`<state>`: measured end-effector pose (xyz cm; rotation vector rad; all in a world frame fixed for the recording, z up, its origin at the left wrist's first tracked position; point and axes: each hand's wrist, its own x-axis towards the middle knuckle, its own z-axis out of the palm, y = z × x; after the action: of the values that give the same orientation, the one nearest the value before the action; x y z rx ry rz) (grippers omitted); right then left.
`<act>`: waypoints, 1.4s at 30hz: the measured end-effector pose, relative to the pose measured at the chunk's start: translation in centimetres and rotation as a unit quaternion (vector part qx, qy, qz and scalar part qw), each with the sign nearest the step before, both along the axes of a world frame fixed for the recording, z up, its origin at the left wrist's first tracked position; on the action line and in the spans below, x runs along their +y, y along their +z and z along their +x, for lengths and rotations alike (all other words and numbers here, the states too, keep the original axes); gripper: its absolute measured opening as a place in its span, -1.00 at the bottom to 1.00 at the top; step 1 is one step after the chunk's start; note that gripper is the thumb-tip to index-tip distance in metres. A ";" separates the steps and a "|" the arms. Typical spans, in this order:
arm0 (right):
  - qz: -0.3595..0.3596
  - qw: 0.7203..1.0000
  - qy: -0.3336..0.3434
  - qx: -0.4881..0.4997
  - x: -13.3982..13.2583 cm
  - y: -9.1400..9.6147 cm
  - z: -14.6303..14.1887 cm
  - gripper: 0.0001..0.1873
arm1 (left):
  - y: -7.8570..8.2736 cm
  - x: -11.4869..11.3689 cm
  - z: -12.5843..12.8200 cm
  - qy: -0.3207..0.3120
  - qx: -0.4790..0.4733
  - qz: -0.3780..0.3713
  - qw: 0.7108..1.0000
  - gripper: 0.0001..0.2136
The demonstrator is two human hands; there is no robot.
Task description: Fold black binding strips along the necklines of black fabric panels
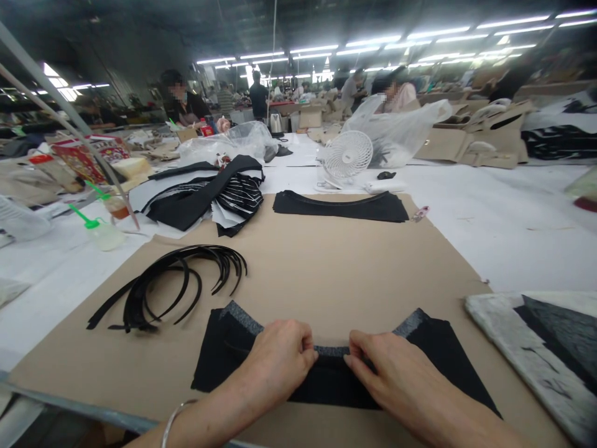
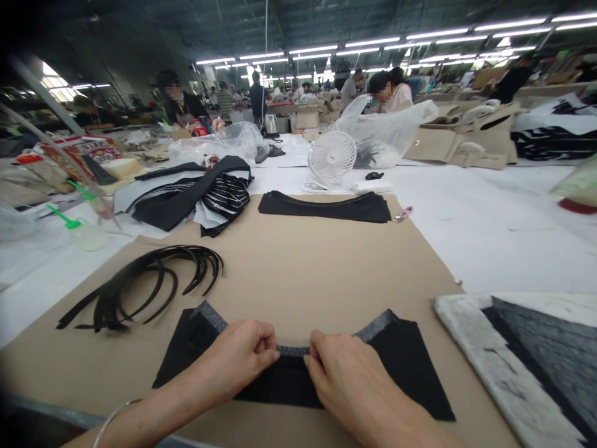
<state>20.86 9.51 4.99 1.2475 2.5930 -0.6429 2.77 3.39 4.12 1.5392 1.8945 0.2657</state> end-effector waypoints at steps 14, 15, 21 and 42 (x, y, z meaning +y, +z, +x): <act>0.011 1.000 -0.004 -0.026 0.0 -0.7 -0.2 -0.77 | -0.3 0.3 0.5 -0.002 0.036 -0.001 0.999 -0.82; 0.012 1.000 -0.006 -0.025 0.0 -0.7 -0.2 -0.78 | -0.2 0.2 0.4 -0.004 0.033 0.003 0.999 -0.82; -0.001 1.000 0.005 0.012 0.0 -0.6 0.6 -0.74 | 1.1 -0.4 0.0 -0.011 0.006 0.004 1.000 -0.85; -0.038 0.996 0.019 0.083 -0.1 -0.5 1.1 -0.75 | 0.8 -0.1 0.2 0.009 0.018 -0.022 1.000 -0.84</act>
<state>21.96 9.40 4.52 1.1656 2.6881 -0.8637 2.95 3.32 4.90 1.5084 1.9306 0.2051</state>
